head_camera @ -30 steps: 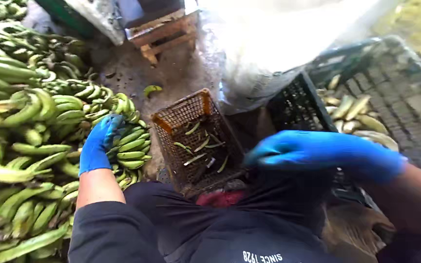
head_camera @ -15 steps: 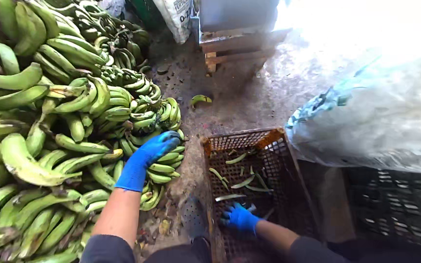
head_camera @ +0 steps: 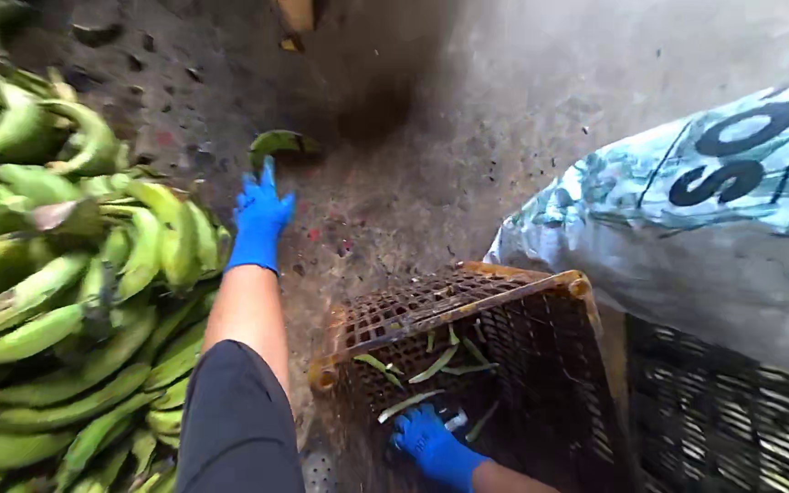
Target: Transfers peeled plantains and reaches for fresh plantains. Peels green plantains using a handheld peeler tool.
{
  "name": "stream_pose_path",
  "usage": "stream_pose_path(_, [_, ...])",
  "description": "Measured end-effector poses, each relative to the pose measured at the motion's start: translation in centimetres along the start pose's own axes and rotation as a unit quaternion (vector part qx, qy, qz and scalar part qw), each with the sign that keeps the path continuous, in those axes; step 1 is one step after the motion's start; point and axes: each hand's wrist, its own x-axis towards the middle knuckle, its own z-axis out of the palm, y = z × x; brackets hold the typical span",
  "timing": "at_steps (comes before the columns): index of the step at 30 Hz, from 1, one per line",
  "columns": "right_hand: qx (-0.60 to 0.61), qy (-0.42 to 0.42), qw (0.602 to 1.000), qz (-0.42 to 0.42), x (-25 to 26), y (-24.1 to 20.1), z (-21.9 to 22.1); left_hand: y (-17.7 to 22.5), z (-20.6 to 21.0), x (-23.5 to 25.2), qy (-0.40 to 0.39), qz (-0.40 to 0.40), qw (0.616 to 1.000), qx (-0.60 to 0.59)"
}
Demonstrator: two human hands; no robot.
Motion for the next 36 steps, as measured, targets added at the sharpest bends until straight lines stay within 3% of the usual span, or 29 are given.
stream_pose_path(5, [0.034, -0.017, 0.999, 0.006, 0.1, -0.3, -0.3, -0.4, 2.7, 3.9, -0.027, -0.003, 0.998, 0.051])
stream_pose_path(10, [0.013, -0.043, 0.999, 0.001, 0.6, -0.4, -1.0, -0.9, 1.5, 1.1, -0.016, 0.01, 0.998, 0.067])
stream_pose_path(14, [-0.013, -0.052, 0.999, -0.005, 0.0, -0.5, -1.4, -1.1, -0.6, -4.4, 0.019, 0.024, 0.998, 0.06])
stream_pose_path(20, [-0.048, -0.048, 0.997, -0.035, -3.9, -3.1, -6.0, -1.0, -9.9, -16.8, 0.031, 0.135, 0.988, 0.071])
stream_pose_path(25, [0.121, 0.032, 0.985, -0.114, -9.4, -3.7, -12.8, 0.6, -16.6, -32.3, 0.136, 0.216, 0.966, 0.042])
stream_pose_path(28, [0.285, 0.185, 0.912, -0.229, -17.4, -6.3, -16.1, 1.0, -18.3, -40.4, 0.163, 0.272, 0.946, -0.071])
stream_pose_path(31, [0.452, 0.364, 0.748, -0.322, -25.7, -10.1, -18.5, 2.2, -18.8, -46.4, 0.111, 0.32, 0.911, -0.237])
stream_pose_path(33, [0.465, 0.393, 0.685, -0.4, -30.0, -11.3, -19.3, 3.8, -18.7, -50.1, 0.048, 0.338, 0.882, -0.326])
stream_pose_path(36, [0.471, 0.356, 0.66, -0.465, -35.1, -13.1, -18.9, 5.9, -17.5, -52.7, -0.041, 0.366, 0.852, -0.373])
